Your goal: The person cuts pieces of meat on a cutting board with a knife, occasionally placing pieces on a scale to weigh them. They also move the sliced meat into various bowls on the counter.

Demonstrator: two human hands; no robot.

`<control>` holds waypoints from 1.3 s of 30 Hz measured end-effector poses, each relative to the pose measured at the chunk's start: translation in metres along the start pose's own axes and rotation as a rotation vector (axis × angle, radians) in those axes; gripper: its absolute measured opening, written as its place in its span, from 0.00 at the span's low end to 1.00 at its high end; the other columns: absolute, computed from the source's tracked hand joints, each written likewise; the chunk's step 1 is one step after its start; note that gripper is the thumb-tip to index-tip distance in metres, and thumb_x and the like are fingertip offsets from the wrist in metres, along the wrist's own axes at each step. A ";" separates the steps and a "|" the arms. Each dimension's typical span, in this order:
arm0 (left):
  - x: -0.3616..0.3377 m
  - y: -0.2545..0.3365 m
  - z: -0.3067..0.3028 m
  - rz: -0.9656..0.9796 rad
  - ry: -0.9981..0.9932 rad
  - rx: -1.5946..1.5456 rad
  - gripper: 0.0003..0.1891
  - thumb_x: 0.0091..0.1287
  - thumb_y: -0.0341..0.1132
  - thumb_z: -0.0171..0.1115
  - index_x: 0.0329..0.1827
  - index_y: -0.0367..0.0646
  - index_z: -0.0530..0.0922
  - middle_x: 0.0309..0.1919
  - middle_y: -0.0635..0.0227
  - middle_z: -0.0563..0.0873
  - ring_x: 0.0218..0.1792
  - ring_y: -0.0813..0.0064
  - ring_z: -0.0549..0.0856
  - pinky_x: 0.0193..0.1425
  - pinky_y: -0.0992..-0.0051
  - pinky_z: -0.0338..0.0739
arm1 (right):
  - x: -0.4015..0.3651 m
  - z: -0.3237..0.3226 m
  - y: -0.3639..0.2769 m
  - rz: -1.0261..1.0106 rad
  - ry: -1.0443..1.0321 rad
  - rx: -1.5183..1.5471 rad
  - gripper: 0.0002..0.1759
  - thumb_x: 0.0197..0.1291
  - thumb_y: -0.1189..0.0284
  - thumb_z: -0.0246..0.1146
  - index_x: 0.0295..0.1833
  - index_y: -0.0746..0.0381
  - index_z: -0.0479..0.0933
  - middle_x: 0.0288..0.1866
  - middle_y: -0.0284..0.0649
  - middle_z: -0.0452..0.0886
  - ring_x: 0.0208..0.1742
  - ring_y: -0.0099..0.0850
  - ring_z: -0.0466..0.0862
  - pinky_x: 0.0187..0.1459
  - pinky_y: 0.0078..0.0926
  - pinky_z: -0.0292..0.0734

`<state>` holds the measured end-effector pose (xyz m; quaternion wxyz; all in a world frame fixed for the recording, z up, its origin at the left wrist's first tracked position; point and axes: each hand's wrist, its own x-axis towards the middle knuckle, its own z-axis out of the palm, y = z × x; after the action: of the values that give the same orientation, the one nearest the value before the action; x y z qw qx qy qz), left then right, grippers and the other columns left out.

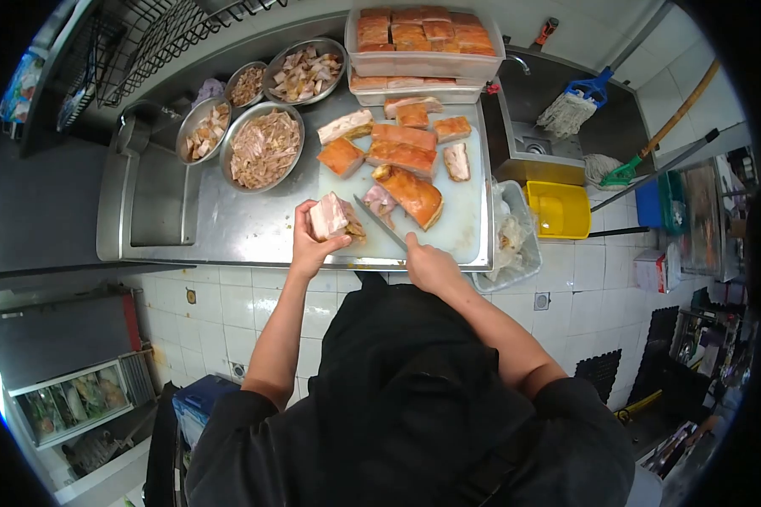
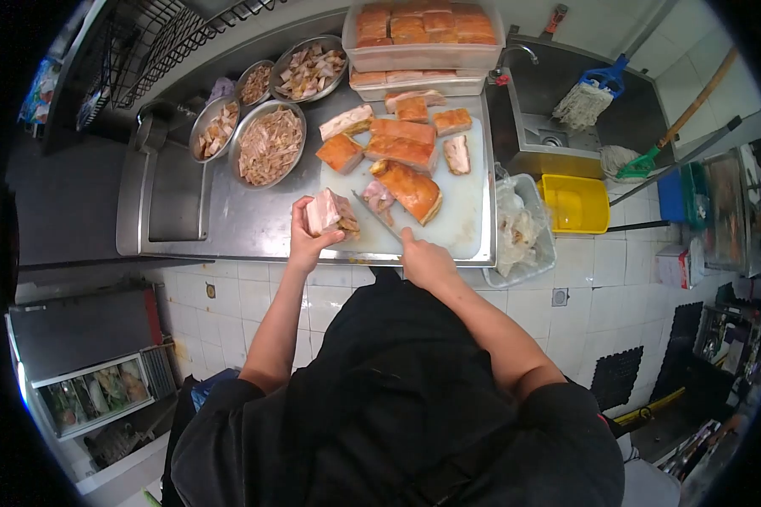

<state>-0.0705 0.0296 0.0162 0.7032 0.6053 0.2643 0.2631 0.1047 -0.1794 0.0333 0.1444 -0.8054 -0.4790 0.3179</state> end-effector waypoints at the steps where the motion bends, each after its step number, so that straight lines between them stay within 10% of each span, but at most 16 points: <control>1: -0.001 0.000 0.006 0.011 0.037 0.057 0.45 0.51 0.23 0.80 0.71 0.46 0.62 0.64 0.62 0.76 0.64 0.68 0.79 0.69 0.66 0.78 | 0.001 0.004 0.003 -0.004 -0.003 0.004 0.15 0.65 0.73 0.57 0.55 0.65 0.65 0.35 0.58 0.86 0.39 0.58 0.88 0.41 0.58 0.80; 4: 0.003 0.000 0.016 -0.087 0.279 -0.336 0.33 0.62 0.31 0.73 0.69 0.46 0.66 0.62 0.60 0.78 0.62 0.67 0.80 0.64 0.61 0.80 | 0.005 0.006 0.004 0.018 -0.006 0.034 0.14 0.66 0.73 0.56 0.54 0.66 0.67 0.38 0.59 0.86 0.41 0.59 0.87 0.44 0.59 0.80; 8: 0.017 0.101 0.030 -0.269 0.019 -0.934 0.29 0.68 0.54 0.58 0.67 0.47 0.75 0.62 0.56 0.81 0.60 0.56 0.82 0.59 0.48 0.78 | 0.014 0.012 0.017 -0.041 -0.025 0.079 0.20 0.67 0.71 0.50 0.60 0.71 0.67 0.38 0.64 0.85 0.42 0.62 0.86 0.45 0.60 0.79; 11: 0.048 0.201 0.029 -0.028 -0.127 -0.767 0.31 0.65 0.54 0.60 0.65 0.43 0.75 0.59 0.57 0.82 0.57 0.55 0.83 0.61 0.50 0.79 | 0.014 0.003 0.013 -0.069 -0.038 0.053 0.20 0.67 0.71 0.50 0.60 0.74 0.67 0.37 0.64 0.85 0.41 0.61 0.87 0.45 0.60 0.79; 16: 0.110 0.442 0.061 0.966 -0.278 0.020 0.32 0.67 0.54 0.61 0.62 0.33 0.74 0.60 0.52 0.83 0.57 0.63 0.86 0.65 0.65 0.79 | 0.017 -0.005 0.010 -0.070 -0.068 0.042 0.15 0.67 0.72 0.50 0.53 0.72 0.68 0.39 0.67 0.85 0.44 0.62 0.87 0.48 0.58 0.79; 22: 0.214 0.658 0.148 1.061 -0.169 0.402 0.26 0.72 0.41 0.67 0.65 0.32 0.73 0.55 0.57 0.85 0.53 0.68 0.87 0.56 0.66 0.85 | 0.017 -0.010 0.007 0.032 -0.116 0.079 0.16 0.66 0.72 0.51 0.55 0.69 0.68 0.46 0.66 0.86 0.49 0.62 0.87 0.53 0.58 0.80; 25: 0.241 0.684 0.196 1.034 -0.079 0.481 0.10 0.67 0.35 0.71 0.43 0.36 0.89 0.32 0.64 0.90 0.27 0.76 0.86 0.30 0.73 0.81 | 0.008 -0.018 0.000 0.033 -0.096 0.083 0.15 0.66 0.71 0.51 0.54 0.69 0.69 0.45 0.65 0.86 0.49 0.60 0.87 0.52 0.57 0.80; 28: 0.224 0.693 0.226 0.723 -0.088 0.760 0.09 0.68 0.36 0.69 0.40 0.39 0.90 0.32 0.66 0.90 0.26 0.77 0.85 0.27 0.74 0.79 | 0.014 -0.008 0.006 0.038 -0.088 0.083 0.16 0.67 0.70 0.52 0.54 0.69 0.69 0.44 0.64 0.86 0.50 0.59 0.87 0.51 0.58 0.80; 39: 0.246 0.707 0.245 0.576 -0.002 1.220 0.19 0.65 0.54 0.71 0.45 0.48 0.89 0.29 0.67 0.84 0.33 0.70 0.84 0.34 0.60 0.82 | 0.002 -0.027 0.000 0.023 -0.101 0.115 0.15 0.67 0.70 0.53 0.53 0.69 0.69 0.42 0.62 0.87 0.48 0.59 0.88 0.50 0.57 0.80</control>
<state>0.2407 0.1159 0.7342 0.1376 0.9406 0.1929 0.2432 0.1229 -0.1760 0.0528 0.1624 -0.7842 -0.4574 0.3865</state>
